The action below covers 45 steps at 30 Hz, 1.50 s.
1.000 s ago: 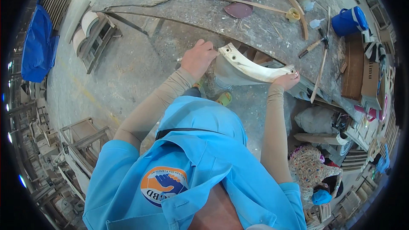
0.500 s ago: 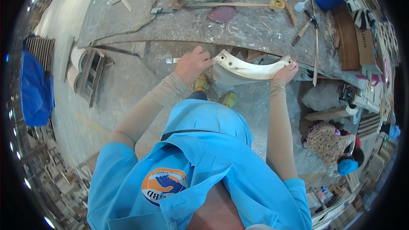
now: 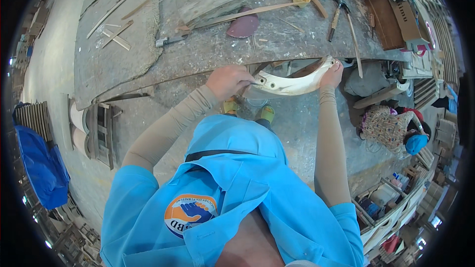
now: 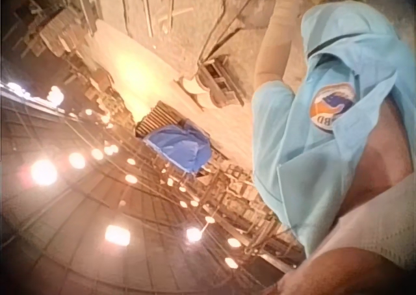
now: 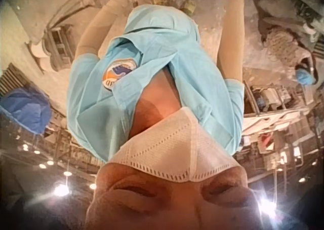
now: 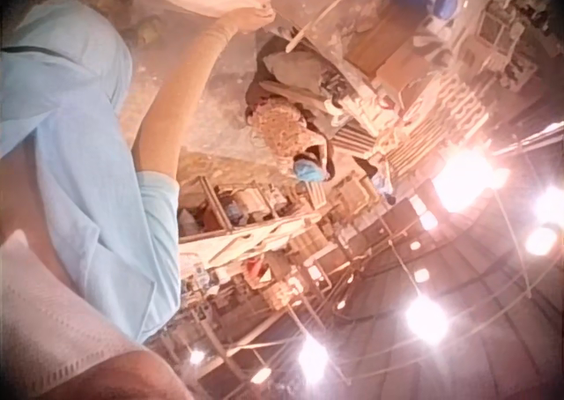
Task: The person holds a curved wooden piece and inserts small wooden dowels into pre-drilled holes. They then pick up a small rectangular wooden block and a metal clamp, positioning the clamp over the block to secure it.
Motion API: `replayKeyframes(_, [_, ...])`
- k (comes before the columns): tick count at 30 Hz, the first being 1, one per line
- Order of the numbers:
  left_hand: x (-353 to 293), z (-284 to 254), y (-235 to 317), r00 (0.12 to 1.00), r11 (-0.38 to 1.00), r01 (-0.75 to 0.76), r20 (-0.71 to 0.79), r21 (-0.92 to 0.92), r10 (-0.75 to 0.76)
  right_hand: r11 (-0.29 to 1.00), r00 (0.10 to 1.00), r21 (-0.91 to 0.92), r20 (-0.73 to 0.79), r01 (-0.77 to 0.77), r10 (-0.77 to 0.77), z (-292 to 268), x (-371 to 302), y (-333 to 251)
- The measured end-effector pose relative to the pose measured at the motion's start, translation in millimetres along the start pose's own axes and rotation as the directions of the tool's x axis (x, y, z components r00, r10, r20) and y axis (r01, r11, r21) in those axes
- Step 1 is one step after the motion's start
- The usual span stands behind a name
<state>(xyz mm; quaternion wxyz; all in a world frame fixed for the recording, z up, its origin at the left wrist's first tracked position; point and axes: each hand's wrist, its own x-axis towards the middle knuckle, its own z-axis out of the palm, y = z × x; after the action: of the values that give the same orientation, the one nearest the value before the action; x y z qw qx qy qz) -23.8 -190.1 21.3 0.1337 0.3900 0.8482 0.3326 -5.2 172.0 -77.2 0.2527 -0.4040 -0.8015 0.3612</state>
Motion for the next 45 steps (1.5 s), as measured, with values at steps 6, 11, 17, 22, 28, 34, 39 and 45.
replayKeyframes(6, [13, 0, -9, 0.992, 0.998, 0.048, 0.122, -0.035, -0.043, 0.998, 1.0, -0.06, -0.001, -0.013, 0.013, -2, -3, -5])
replayKeyframes(11, [20, 3, -16, 0.977, 0.992, 0.129, 0.173, -0.017, -0.124, 0.997, 0.999, -0.063, -0.013, -0.038, 0.037, -3, -6, -10])
replayKeyframes(17, [24, -2, -13, 0.98, 0.989, 0.147, 0.139, -0.032, -0.141, 0.996, 1.0, -0.083, -0.018, -0.023, 0.022, -4, -4, -10])
replayKeyframes(22, [24, -1, -10, 0.963, 0.975, 0.221, 0.159, -0.011, -0.217, 0.995, 0.999, -0.092, -0.02, -0.047, 0.046, -4, -4, -9])
replayKeyframes(28, [23, -2, -4, 0.955, 0.965, 0.26, 0.148, 0.007, -0.259, 0.997, 0.999, -0.076, -0.029, -0.026, 0.023, -3, -2, -6])
replayKeyframes(34, [21, -4, 12, 0.939, 0.95, 0.312, 0.147, 0.019, -0.312, 0.996, 0.998, -0.067, -0.027, -0.051, 0.05, -3, -3, -8])
replayKeyframes(39, [15, 4, 9, 0.948, 0.952, 0.305, 0.098, -0.027, -0.302, 0.997, 0.999, -0.067, -0.023, -0.033, 0.031, -1, -3, -7])
replayKeyframes(45, [19, 3, 16, 0.922, 0.93, 0.366, 0.121, 0.028, -0.367, 0.998, 1.0, -0.06, -0.023, -0.013, 0.012, -2, -1, -4])
